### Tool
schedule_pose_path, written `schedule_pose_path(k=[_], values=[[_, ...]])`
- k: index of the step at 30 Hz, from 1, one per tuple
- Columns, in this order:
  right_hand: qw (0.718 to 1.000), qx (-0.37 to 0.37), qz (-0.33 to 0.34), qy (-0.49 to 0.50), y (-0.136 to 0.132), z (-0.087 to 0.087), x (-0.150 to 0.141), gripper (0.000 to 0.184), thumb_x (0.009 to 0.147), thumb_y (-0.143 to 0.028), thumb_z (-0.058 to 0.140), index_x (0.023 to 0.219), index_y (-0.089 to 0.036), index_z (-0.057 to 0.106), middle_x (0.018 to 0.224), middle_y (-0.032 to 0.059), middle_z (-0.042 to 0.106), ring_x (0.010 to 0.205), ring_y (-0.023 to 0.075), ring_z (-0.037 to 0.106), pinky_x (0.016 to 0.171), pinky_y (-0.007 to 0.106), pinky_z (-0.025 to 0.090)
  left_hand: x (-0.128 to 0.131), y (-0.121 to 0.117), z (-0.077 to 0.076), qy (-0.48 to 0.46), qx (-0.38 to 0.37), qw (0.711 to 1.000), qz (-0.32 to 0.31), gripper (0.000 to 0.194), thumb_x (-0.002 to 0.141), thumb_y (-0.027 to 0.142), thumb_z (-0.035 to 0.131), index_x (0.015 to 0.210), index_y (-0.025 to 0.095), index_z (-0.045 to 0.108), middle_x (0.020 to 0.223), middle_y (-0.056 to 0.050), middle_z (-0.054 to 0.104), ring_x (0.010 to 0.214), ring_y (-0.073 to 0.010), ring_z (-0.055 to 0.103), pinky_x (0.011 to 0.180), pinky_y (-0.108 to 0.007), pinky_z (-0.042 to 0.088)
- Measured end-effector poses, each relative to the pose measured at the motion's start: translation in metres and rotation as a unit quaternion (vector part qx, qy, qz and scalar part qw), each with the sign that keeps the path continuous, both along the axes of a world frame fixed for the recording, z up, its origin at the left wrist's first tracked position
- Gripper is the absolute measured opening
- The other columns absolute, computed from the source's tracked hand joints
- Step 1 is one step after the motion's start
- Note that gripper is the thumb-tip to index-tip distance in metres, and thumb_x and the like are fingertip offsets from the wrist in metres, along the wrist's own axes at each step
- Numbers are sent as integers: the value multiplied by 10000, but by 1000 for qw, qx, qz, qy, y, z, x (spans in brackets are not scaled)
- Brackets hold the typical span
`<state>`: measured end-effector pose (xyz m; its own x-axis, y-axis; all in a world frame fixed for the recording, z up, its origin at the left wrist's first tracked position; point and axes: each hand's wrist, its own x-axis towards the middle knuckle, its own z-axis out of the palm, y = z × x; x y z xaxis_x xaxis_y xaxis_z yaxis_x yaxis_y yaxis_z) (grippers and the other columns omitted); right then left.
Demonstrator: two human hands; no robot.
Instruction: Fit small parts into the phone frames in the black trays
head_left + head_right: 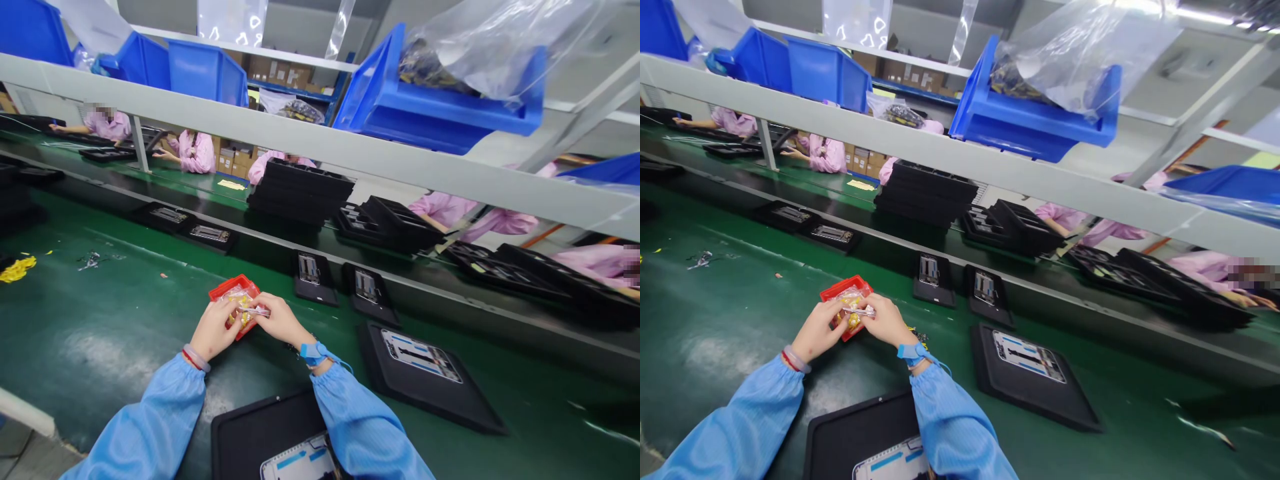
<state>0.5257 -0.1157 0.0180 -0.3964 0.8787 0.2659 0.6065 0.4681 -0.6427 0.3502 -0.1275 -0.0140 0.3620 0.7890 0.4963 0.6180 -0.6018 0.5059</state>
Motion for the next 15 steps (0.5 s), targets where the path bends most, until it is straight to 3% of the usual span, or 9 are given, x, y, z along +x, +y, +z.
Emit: schedule_pose_path(k=[15], values=[[1000, 3, 2, 13, -9, -2, -7, 242, 650, -36, 518, 734, -216, 655, 738, -6, 639, 669, 173, 576, 599, 243, 404, 7, -4, 2, 1, 7, 998, 59, 147, 735, 100, 456, 726, 191, 571, 724, -31, 635, 715, -200, 602, 724, -330, 461]])
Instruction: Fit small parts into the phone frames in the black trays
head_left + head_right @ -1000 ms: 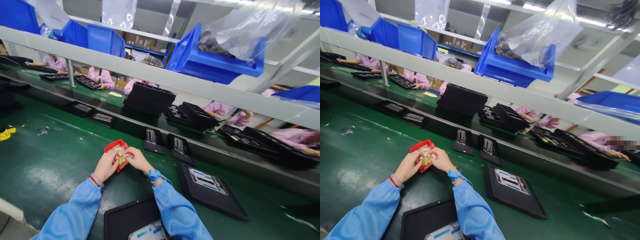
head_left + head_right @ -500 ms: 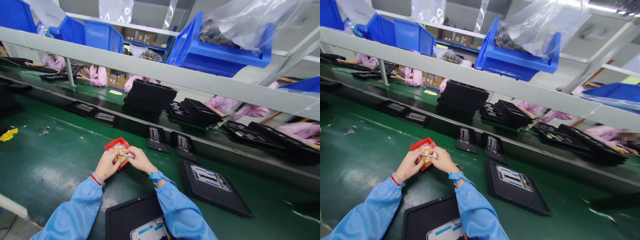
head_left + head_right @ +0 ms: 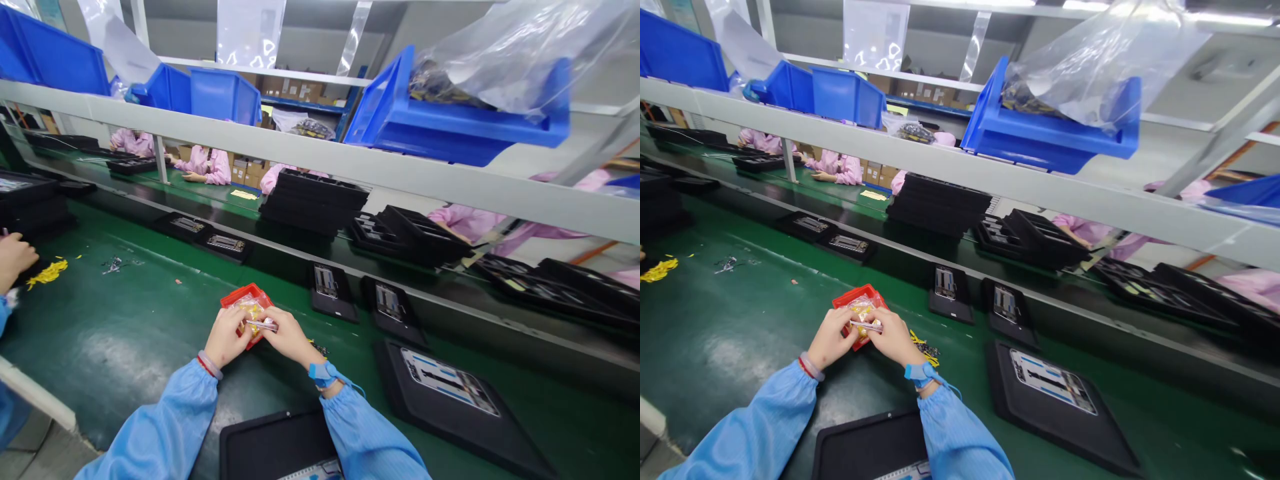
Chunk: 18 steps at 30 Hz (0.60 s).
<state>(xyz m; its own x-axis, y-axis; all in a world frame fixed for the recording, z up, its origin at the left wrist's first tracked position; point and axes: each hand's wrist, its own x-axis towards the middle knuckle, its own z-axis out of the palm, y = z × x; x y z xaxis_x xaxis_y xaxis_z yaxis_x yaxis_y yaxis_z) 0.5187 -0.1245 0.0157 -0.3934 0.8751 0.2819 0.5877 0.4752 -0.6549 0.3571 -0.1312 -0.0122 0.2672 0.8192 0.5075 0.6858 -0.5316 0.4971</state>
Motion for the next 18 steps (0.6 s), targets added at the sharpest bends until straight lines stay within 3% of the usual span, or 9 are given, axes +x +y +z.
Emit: schedule_pose_path(k=[5, 12, 18], values=[[1000, 2, -12, 15, -5, 0, 6, 210, 660, -45, 522, 728, -204, 643, 718, 2, 626, 648, 170, 571, 598, 248, 410, -2, 2, -3, 0, 9, 999, 35, 156, 742, 102, 441, 691, 190, 559, 710, -35, 608, 731, -207, 592, 724, -334, 442], [998, -12, -45, 39, -9, 4, 29, 120, 728, -145, 540, 740, -192, 650, 746, 30, 645, 682, 183, 601, 587, 260, 435, -6, 6, -5, 11, 13, 998, 63, 195, 752, 122, 440, 855, 179, 596, 722, -37, 618, 712, -217, 586, 719, -350, 432], [995, -42, -73, 60, -19, 4, 41, 144, 789, -240, 525, 763, -190, 657, 724, 16, 649, 586, 146, 571, 500, 233, 415, -9, 3, -4, 27, 16, 997, 66, 197, 796, 124, 401, 757, 202, 578, 825, -55, 667, 845, -239, 594, 832, -421, 383]])
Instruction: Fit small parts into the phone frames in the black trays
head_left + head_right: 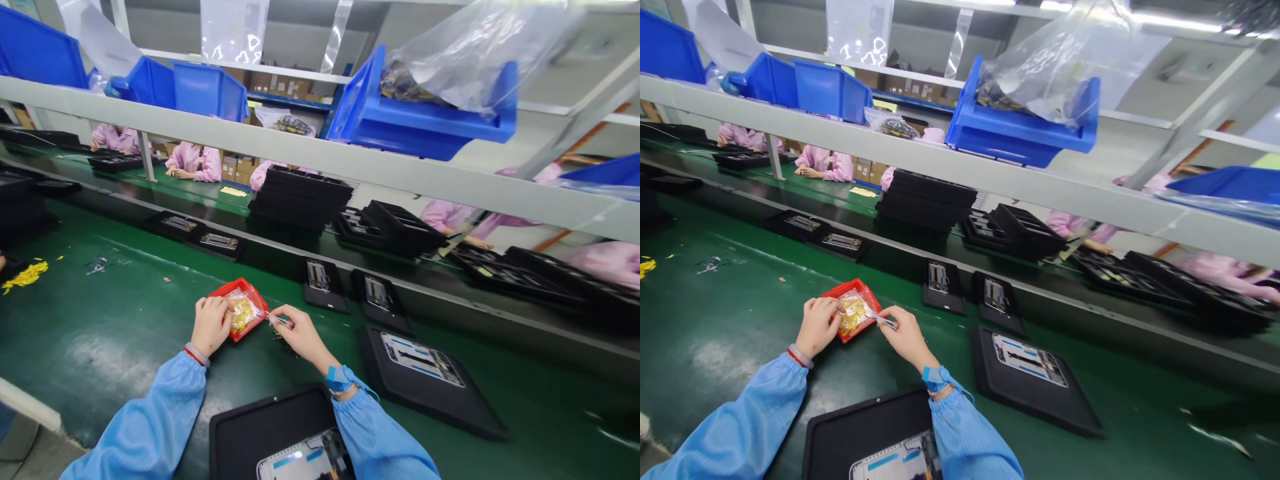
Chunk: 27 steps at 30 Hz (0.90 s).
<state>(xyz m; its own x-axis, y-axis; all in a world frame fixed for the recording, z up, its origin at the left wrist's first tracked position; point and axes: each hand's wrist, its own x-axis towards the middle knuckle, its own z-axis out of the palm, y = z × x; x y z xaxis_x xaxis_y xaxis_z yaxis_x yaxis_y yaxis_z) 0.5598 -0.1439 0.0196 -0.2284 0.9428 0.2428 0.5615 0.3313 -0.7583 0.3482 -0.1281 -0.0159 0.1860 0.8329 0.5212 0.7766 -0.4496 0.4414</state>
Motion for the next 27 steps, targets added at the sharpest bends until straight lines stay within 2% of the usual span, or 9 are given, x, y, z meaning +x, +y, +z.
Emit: schedule_pose_path(k=[5, 9, 11, 12, 15, 17, 19, 23, 27], values=[[999, -25, -21, 5, -24, -7, 23, 149, 790, -265, 535, 760, -184, 657, 710, 11, 653, 594, 143, 573, 492, 223, 412, -2, 3, -2, 0, 15, 1000, 9, 217, 856, 211, 405, 796, 214, 613, 952, -88, 665, 934, -265, 574, 851, -453, 367], [998, -46, -51, -3, -50, -23, 49, 173, 794, -299, 538, 760, -182, 662, 724, 17, 666, 564, 138, 565, 462, 220, 396, 4, -6, 9, -11, 41, 999, 8, 227, 864, 251, 402, 815, 200, 617, 968, -111, 649, 919, -273, 576, 833, -448, 390], [996, -55, -71, -13, -64, -32, 60, 173, 791, -311, 550, 792, -184, 668, 744, 26, 676, 594, 152, 585, 472, 225, 402, 12, -28, 18, -4, 55, 997, -45, 242, 888, 261, 386, 839, 194, 614, 962, -108, 647, 894, -258, 585, 805, -413, 418], [995, -59, -79, -19, -70, -36, 63, 170, 788, -313, 560, 809, -186, 670, 751, 29, 679, 622, 163, 599, 486, 230, 411, 15, -44, 21, 8, 58, 993, -101, 247, 903, 265, 379, 845, 195, 609, 925, -96, 651, 858, -243, 594, 777, -386, 436], [993, -69, -93, -35, -84, -45, 69, 154, 795, -307, 564, 803, -198, 672, 764, 34, 680, 705, 184, 627, 547, 243, 442, 18, -101, 20, 84, -14, 961, -262, 246, 906, 236, 389, 740, 223, 570, 723, -26, 636, 665, -188, 599, 667, -307, 475], [992, -71, -96, -41, -90, -48, 70, 187, 822, -317, 535, 752, -200, 663, 759, 38, 668, 722, 185, 628, 573, 248, 454, 13, -133, 8, 123, -46, 946, -297, 178, 870, 260, 448, 744, 240, 572, 712, -24, 654, 645, -200, 615, 628, -297, 497], [991, -70, -100, -44, -94, -51, 70, 245, 853, -342, 498, 722, -199, 648, 752, 42, 651, 715, 184, 621, 581, 253, 455, 3, -150, -8, 135, -35, 951, -275, 144, 837, 237, 459, 880, 248, 597, 870, -52, 696, 781, -230, 652, 715, -310, 526], [990, -68, -115, -47, -99, -56, 71, 304, 869, -385, 472, 659, -205, 598, 703, 33, 610, 664, 183, 596, 572, 265, 435, -13, -136, -29, 156, -3, 957, -243, 233, 856, 176, 385, 950, 245, 587, 967, -49, 695, 856, -222, 659, 779, -297, 528], [989, -73, -121, -52, -108, -54, 74, 328, 865, -377, 459, 595, -213, 547, 644, 21, 562, 606, 180, 564, 553, 266, 401, -13, -100, -22, 158, -14, 955, -251, 209, 880, 191, 368, 881, 229, 574, 903, -54, 676, 798, -217, 649, 763, -309, 515]])
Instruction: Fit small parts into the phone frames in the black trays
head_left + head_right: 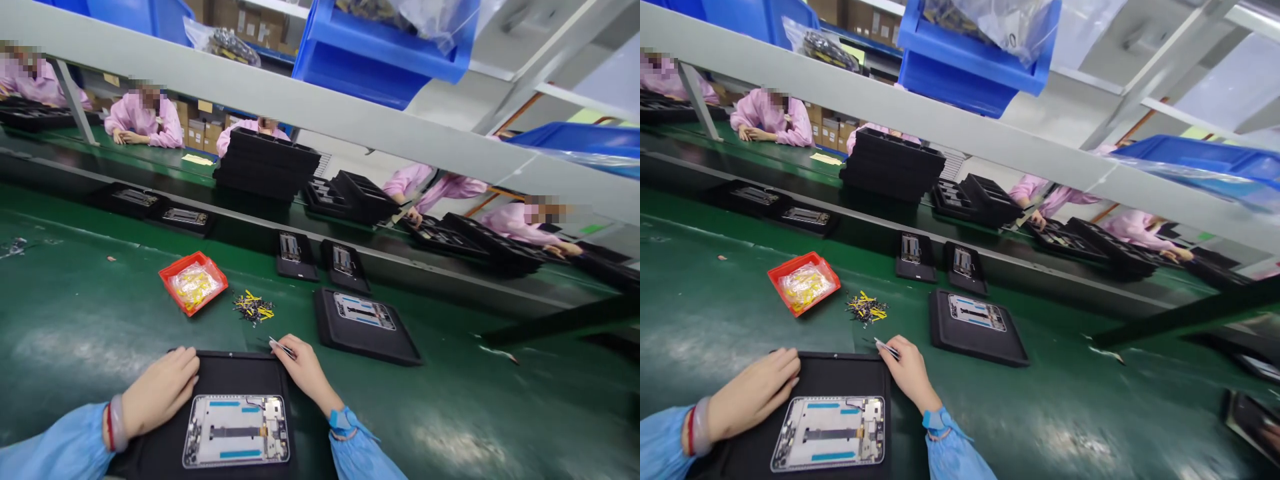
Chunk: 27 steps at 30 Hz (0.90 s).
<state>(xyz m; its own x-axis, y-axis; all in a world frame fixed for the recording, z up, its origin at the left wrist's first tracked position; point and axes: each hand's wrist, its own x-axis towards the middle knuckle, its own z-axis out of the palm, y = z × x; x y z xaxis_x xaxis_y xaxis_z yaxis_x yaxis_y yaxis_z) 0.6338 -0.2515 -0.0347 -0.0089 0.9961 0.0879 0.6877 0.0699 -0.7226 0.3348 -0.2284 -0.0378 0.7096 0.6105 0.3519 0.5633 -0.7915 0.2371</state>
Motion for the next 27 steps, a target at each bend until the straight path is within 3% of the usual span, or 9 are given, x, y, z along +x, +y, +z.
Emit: schedule_pose_path(k=[4, 9, 15, 20, 24, 27], values=[[999, 21, -24, 9, -11, 11, -4, 232, 845, -324, 476, 668, -213, 578, 707, 34, 599, 652, 194, 592, 582, 268, 404, 24, 16, 29, 1, -81, 997, 5, 150, 860, 215, 406, 871, 209, 556, 845, -52, 633, 750, -214, 613, 711, -317, 509], [999, 15, 1, 39, -22, 25, -17, 203, 847, -296, 495, 690, -208, 588, 705, 34, 612, 655, 188, 591, 591, 262, 416, 72, 9, 56, -99, -192, 975, -52, 189, 829, 202, 485, 1013, 208, 525, 1024, -61, 614, 947, -204, 588, 837, -304, 496], [998, -16, 16, 63, -29, 28, -21, 157, 816, -240, 529, 685, -203, 608, 702, 27, 617, 657, 178, 575, 601, 261, 411, 98, 8, 48, -119, -185, 974, -60, 130, 812, 126, 430, 780, 209, 526, 776, -13, 605, 714, -173, 569, 662, -276, 468], [988, -62, -7, 143, -27, 30, -7, 262, 765, -431, 625, 657, -193, 601, 638, -1, 559, 544, 140, 469, 515, 253, 339, 93, 7, 47, -121, -230, 965, -39, 121, 784, 127, 404, 752, 201, 494, 738, -6, 568, 680, -160, 534, 643, -266, 435], [951, -93, -64, 287, -25, 32, 4, 442, 753, -621, 596, 657, -190, 607, 487, -52, 418, 440, 110, 334, 473, 257, 296, 79, -16, 48, -90, -287, 952, -54, 137, 772, 102, 396, 753, 201, 488, 745, -3, 568, 672, -147, 534, 618, -229, 425], [899, -108, -61, 420, -25, 33, 2, 498, 770, -648, 570, 590, -185, 603, 538, -6, 504, 496, 136, 446, 542, 278, 379, 74, -39, 39, -41, -312, 945, -93, 168, 712, 49, 423, 747, 203, 480, 732, 12, 578, 640, -132, 532, 590, -202, 407]])
